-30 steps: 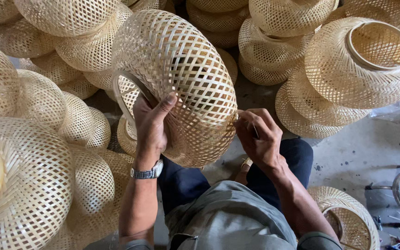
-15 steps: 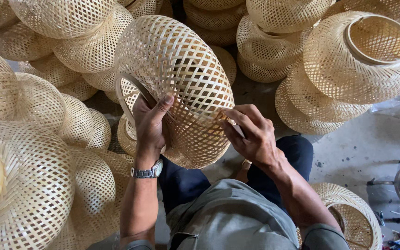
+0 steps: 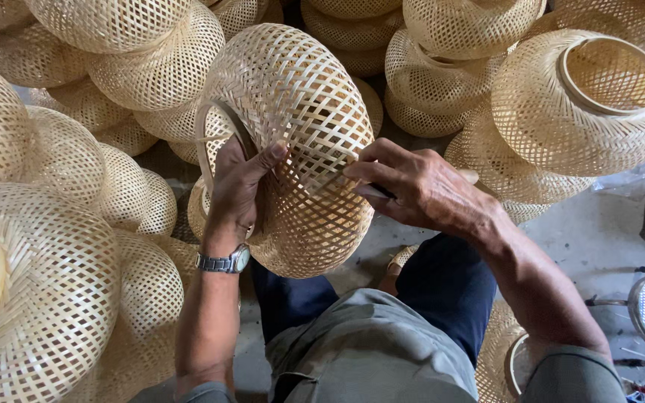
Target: The person sits on the floor and uses a small knife to trim and smooth the woven edges of a bamboo basket. They rotate the basket to access different sections and occasionally tap the surface with the tool handle.
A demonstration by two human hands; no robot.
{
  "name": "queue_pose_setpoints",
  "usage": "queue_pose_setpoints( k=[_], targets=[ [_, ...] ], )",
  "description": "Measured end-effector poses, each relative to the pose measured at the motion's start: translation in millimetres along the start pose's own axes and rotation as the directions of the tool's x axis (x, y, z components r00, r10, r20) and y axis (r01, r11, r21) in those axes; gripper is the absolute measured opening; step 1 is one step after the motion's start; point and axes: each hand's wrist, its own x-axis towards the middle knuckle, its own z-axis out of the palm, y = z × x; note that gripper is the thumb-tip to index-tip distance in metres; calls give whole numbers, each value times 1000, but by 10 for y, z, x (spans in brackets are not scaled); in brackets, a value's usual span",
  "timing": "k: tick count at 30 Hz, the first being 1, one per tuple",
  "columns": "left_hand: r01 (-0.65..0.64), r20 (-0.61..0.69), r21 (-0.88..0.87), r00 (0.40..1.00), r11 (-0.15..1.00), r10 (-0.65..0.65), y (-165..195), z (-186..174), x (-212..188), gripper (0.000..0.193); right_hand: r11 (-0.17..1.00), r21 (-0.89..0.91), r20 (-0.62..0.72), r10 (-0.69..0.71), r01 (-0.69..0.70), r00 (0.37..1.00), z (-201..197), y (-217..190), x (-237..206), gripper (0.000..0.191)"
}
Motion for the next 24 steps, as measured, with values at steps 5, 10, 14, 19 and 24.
queue_pose_setpoints(
  k=[5, 10, 14, 19, 24],
  targets=[
    [22, 20, -36, 1000, 999, -22, 182, 175, -12, 46, 998, -12, 58, -56, 56, 997, -68, -34, 80, 44],
    [36, 10, -85, 999, 996, -35, 217, 244, -20, 51, 995, -79, 112, -53, 62, 992, -122, -69, 97, 42],
    [49, 8, -108, 999, 993, -49, 233, 274, -3, 58, 992, -99, 149, -63, 78, 987, -108, -75, 129, 47],
    [44, 38, -67, 998, 997, -42, 236, 254, -13, 58, 981, -126, 145, -131, 150, 981, -113, -49, 143, 54],
    [37, 48, -78, 998, 996, -33, 175, 208, -12, 56, 978, -122, 132, -153, 169, 979, -96, -23, 120, 53]
  ],
)
